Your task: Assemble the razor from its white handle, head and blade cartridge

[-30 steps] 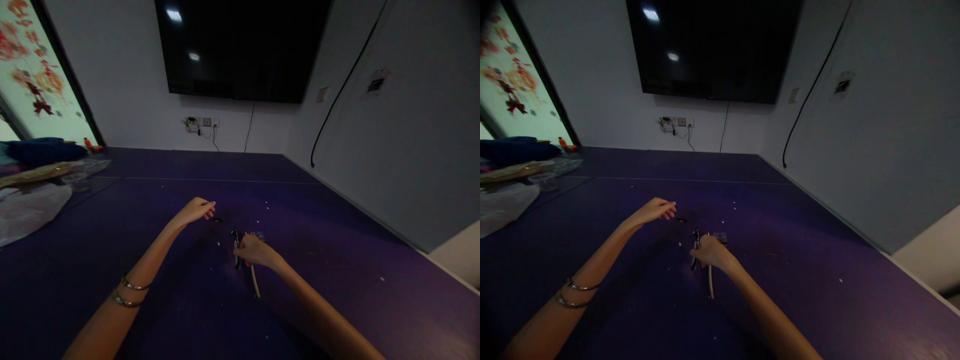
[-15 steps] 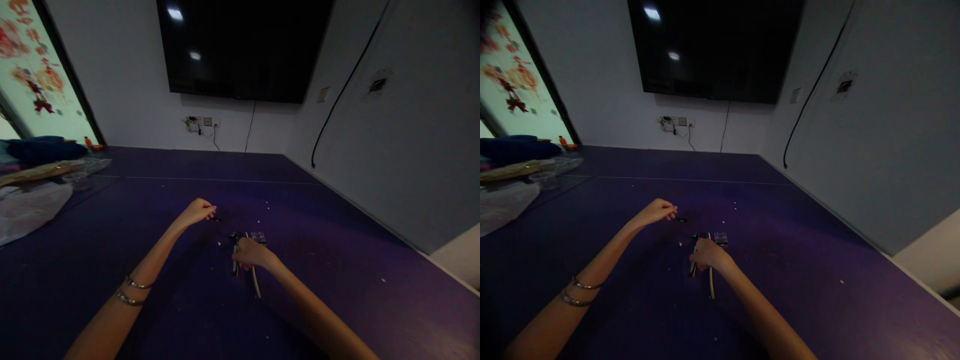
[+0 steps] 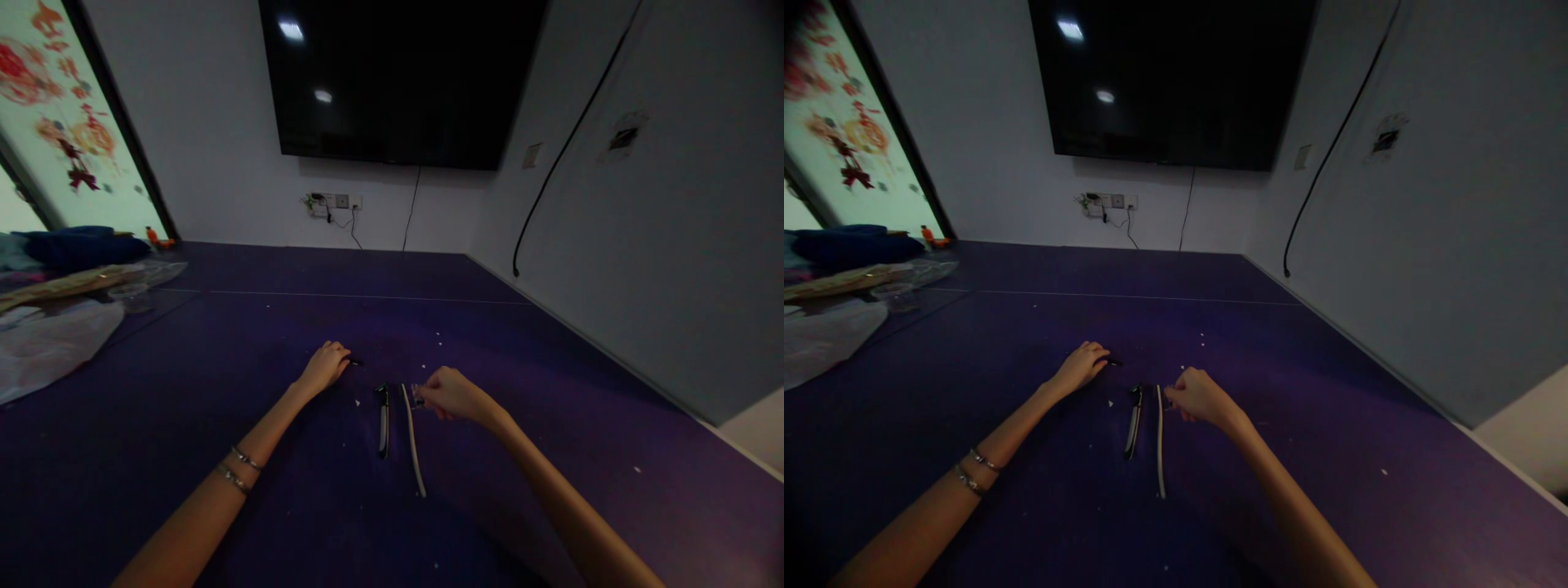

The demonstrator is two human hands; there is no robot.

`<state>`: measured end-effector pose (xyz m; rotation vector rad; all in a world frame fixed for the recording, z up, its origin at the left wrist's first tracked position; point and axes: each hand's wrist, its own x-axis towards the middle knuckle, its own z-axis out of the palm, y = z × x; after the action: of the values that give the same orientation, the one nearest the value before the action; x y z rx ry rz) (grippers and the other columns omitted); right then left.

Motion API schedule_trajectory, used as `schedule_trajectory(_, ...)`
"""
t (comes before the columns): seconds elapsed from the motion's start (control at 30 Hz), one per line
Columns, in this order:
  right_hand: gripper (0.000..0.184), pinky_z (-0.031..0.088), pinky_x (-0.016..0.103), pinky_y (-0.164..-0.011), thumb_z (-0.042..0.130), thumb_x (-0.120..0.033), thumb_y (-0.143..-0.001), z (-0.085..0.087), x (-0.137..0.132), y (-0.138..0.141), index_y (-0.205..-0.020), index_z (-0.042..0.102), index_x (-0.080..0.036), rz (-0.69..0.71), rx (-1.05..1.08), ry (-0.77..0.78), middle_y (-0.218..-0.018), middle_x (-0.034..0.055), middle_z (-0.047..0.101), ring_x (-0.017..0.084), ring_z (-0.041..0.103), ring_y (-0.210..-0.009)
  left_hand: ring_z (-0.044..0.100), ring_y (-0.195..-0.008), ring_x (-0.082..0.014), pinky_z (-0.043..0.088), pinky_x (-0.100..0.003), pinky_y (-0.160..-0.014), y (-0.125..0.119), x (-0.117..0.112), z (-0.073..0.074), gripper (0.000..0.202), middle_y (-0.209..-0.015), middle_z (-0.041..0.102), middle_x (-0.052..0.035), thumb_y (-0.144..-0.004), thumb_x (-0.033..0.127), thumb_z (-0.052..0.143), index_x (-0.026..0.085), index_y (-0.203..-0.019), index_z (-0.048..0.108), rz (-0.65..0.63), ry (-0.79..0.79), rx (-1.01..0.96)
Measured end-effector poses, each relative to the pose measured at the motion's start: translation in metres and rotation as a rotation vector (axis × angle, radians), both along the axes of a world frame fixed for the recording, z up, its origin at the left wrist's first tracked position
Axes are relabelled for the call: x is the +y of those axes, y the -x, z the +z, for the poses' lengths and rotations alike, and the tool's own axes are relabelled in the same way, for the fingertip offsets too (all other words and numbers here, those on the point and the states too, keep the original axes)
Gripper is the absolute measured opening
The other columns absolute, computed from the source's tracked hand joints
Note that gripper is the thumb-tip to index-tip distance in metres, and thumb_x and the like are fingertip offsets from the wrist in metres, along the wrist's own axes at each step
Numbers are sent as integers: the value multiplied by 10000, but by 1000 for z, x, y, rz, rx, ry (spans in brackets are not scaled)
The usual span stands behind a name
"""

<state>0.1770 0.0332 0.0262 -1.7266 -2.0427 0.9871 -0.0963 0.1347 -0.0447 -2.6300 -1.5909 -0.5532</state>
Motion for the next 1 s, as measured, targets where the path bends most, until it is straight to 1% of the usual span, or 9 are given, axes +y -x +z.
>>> schedule_trajectory(0.13,299,302,171,-328,490,-290,-781,-3,4,-21,-521,540,-153,-27,7,-53,-370,-23,484,73,429,-309,516,-927,-212,384,-354,-887,0,2,-10,208,-977,625,-78,-855,209,500,174,-963,674,-43,-66,25)
schedule_trajectory(0.3,292,301,170,-335,481,-290,-789,-3,7,-35,-534,539,-158,-53,24,-106,-368,-31,478,64,412,-297,500,-873,-190,385,-332,-846,3,2,-12,211,-920,621,-62,-874,216,480,190,-925,683,-106,-106,31)
schedule_trajectory(0.43,295,307,176,-342,476,-297,-792,-2,9,-37,-535,532,-162,-41,47,-134,-371,-28,484,71,420,-301,491,-884,-195,378,-325,-818,2,1,-12,217,-906,620,-57,-884,230,469,195,-883,682,-99,-127,37)
schedule_trajectory(0.6,312,305,184,-347,470,-326,-795,-5,12,-36,-536,534,-165,-23,62,-161,-381,-24,500,74,423,-299,492,-890,-200,373,-317,-781,2,1,-13,218,-904,619,-57,-888,217,457,185,-851,670,-88,-157,86)
schedule_trajectory(0.7,312,302,188,-346,465,-334,-796,-7,13,-35,-544,539,-165,-21,64,-164,-385,-23,507,75,424,-299,490,-897,-198,369,-315,-782,2,1,-15,228,-897,612,-53,-899,214,430,184,-854,651,-86,-172,100)
schedule_trajectory(0.87,318,307,179,-345,470,-350,-796,-12,15,-35,-555,553,-159,-20,65,-171,-397,-19,523,70,429,-301,491,-873,-193,366,-325,-795,2,2,-17,269,-883,604,-57,-916,216,376,173,-826,626,-43,-174,79)
schedule_trajectory(0.93,326,308,177,-346,466,-357,-799,-14,16,-35,-560,558,-156,-19,76,-181,-406,-16,528,70,433,-307,493,-863,-190,371,-320,-788,2,1,-16,263,-885,604,-58,-916,216,373,171,-838,620,-36,-175,72)
schedule_trajectory(1.0,331,316,176,-352,458,-360,-806,-15,16,-34,-573,568,-151,-16,84,-199,-418,-12,529,73,445,-324,500,-848,-185,379,-316,-787,1,-1,-10,258,-881,603,-58,-915,212,371,166,-840,614,-33,-169,50)
